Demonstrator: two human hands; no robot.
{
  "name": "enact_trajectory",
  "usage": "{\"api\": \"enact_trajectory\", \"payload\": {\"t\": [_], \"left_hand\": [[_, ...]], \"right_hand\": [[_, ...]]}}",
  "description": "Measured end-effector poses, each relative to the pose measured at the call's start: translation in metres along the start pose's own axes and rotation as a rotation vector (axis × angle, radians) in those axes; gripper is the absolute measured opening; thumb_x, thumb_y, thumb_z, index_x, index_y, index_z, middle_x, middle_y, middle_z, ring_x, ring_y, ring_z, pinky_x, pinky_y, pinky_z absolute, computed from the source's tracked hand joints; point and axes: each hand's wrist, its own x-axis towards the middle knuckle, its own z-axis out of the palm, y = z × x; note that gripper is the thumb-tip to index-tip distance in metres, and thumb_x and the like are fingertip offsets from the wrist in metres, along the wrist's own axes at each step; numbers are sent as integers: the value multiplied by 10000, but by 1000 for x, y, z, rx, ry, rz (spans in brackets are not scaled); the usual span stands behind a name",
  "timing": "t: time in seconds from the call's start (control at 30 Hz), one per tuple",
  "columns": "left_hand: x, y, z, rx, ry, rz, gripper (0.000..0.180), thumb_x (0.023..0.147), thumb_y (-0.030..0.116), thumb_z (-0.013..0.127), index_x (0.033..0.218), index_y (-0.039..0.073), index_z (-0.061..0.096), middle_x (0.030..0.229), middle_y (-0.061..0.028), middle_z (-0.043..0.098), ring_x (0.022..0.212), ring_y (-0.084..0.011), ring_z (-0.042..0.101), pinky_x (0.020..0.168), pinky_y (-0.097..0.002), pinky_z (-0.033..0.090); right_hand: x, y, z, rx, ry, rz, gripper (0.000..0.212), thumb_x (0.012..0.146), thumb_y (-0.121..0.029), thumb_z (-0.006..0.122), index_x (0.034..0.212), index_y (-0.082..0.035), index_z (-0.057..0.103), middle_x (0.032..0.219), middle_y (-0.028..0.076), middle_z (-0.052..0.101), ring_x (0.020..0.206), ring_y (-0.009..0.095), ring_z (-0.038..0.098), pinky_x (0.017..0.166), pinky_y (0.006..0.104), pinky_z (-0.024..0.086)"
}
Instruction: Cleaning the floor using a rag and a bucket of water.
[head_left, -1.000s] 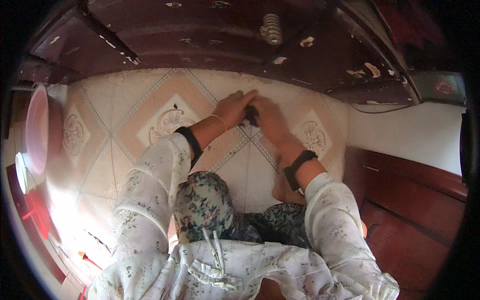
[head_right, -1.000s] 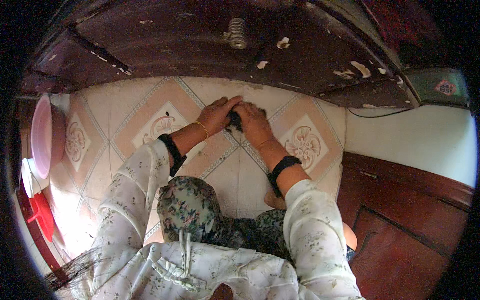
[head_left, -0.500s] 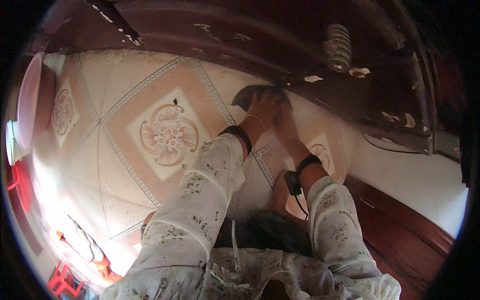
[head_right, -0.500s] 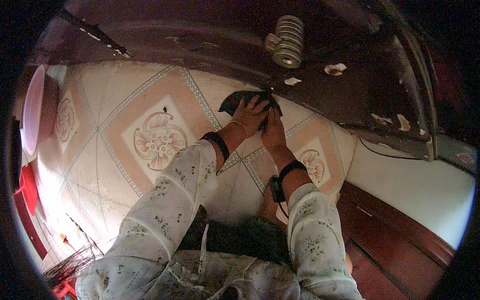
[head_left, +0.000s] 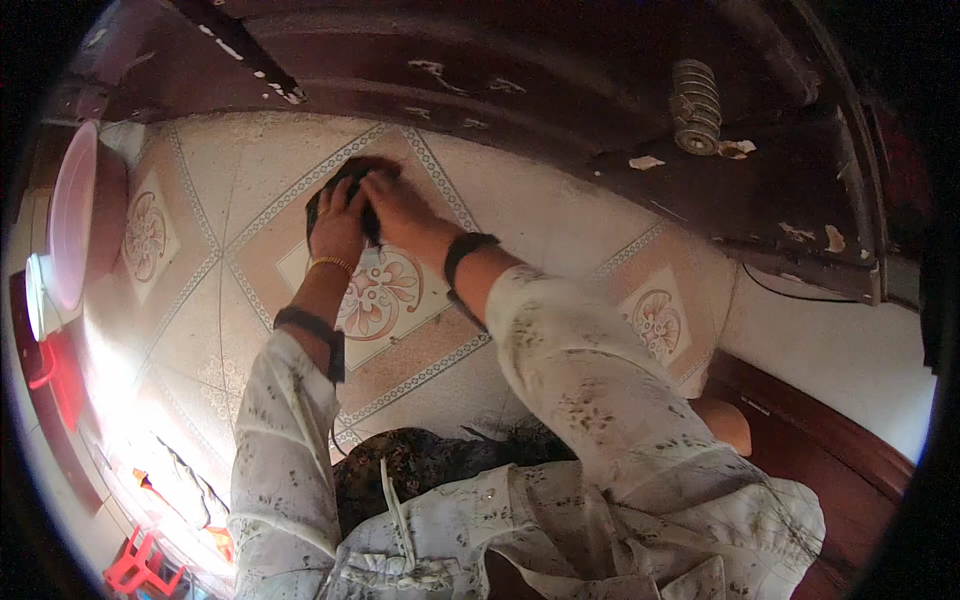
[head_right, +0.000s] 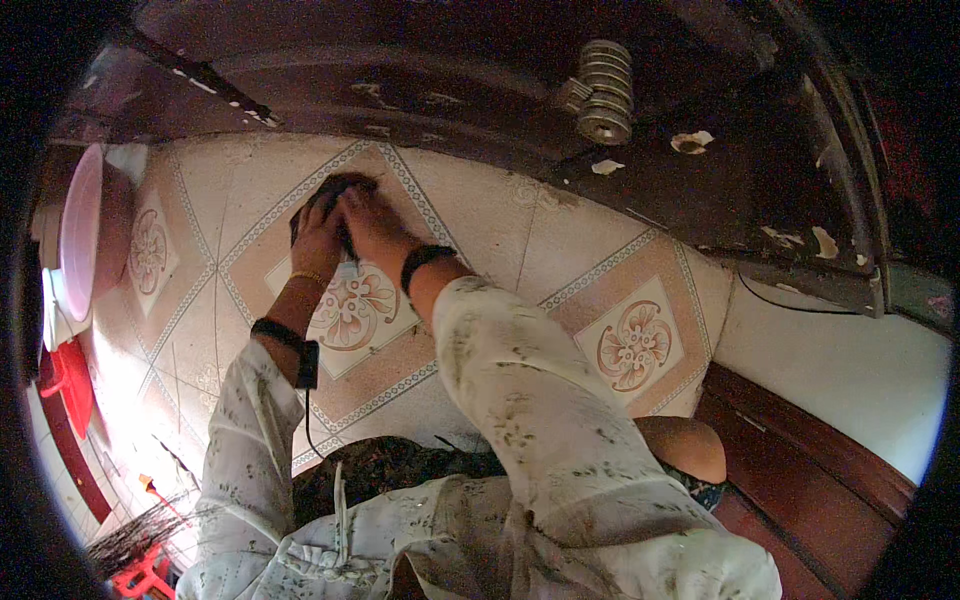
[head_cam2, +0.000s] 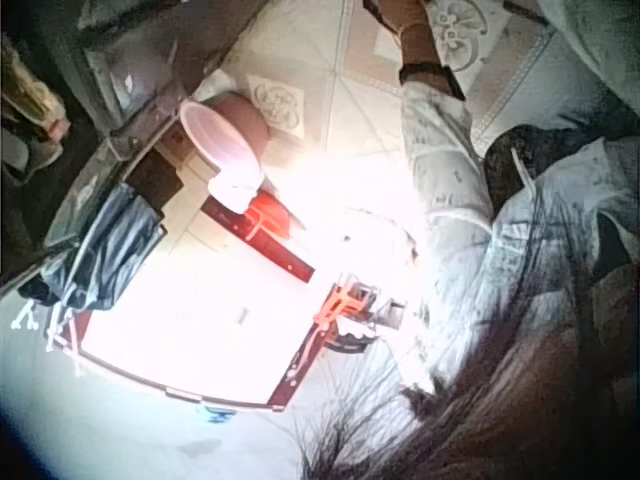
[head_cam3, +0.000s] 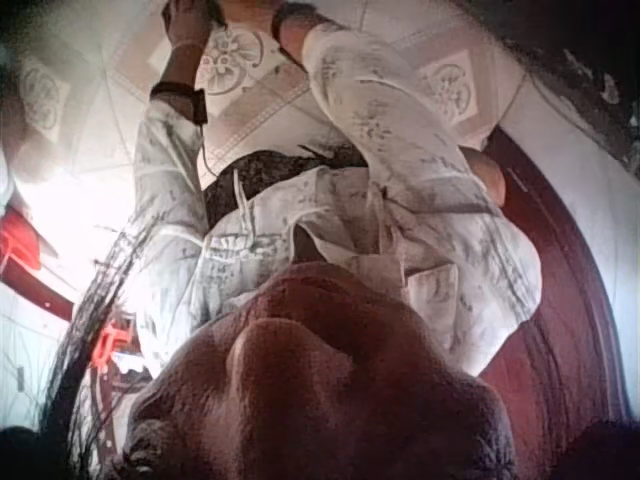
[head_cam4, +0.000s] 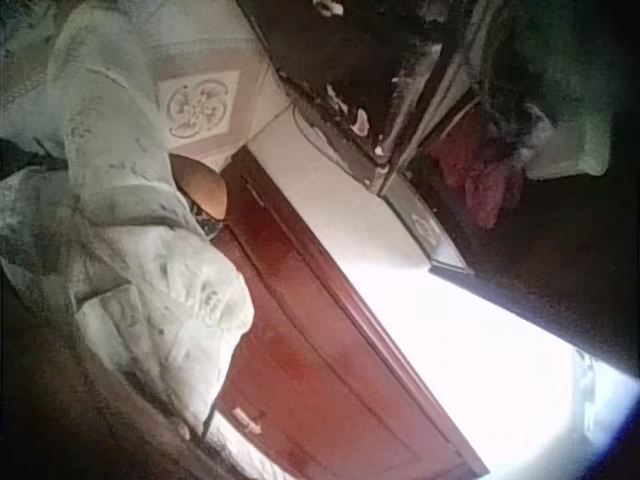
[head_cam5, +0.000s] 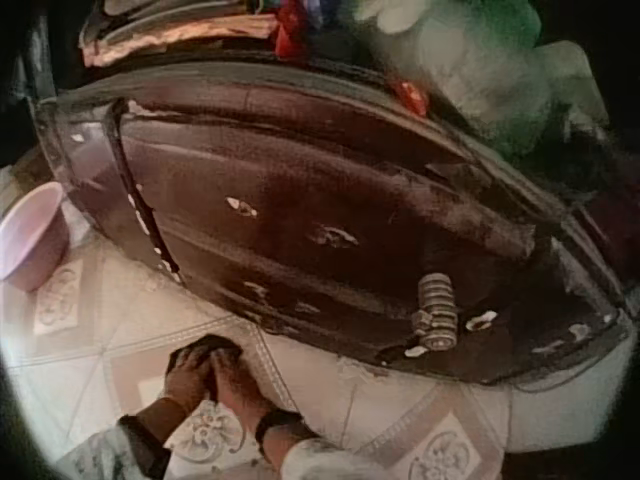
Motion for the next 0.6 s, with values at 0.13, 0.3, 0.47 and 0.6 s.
{"api": "enact_trajectory", "payload": {"t": [0.13,0.3,0.47,0.6], "left_hand": [[-35,-34,-8,-29,47,-100,430,812,60,544,1222,188,567,1340,-56,475,1147,-342,494,959,-389,455],[-27,36,-57,-347,270,107,353,759,53,576,1103,110,626,1172,-91,584,1020,-313,561,862,-381,481],[-38,179,-50,-669,276,362,334,773,80,572,1106,85,595,1112,-120,581,978,-314,573,827,-382,488],[-76,275,-2,-758,-39,353,307,776,113,577,1079,68,593,1147,-117,528,1065,-324,521,852,-433,466]], "right_hand": [[1,-48,8,122,-84,-13,529,756,26,586,1264,16,439,1328,230,431,1199,387,443,1013,448,374],[-32,-33,-50,483,124,69,377,741,24,611,1092,-29,485,1091,181,578,1040,370,563,880,404,458],[-153,66,-155,253,-174,208,666,732,-144,754,1285,-60,393,1169,177,575,1124,303,559,917,379,459],[-251,92,-178,-69,-344,223,708,742,-95,715,1340,-47,339,1247,198,502,1129,357,529,921,405,461]]}}
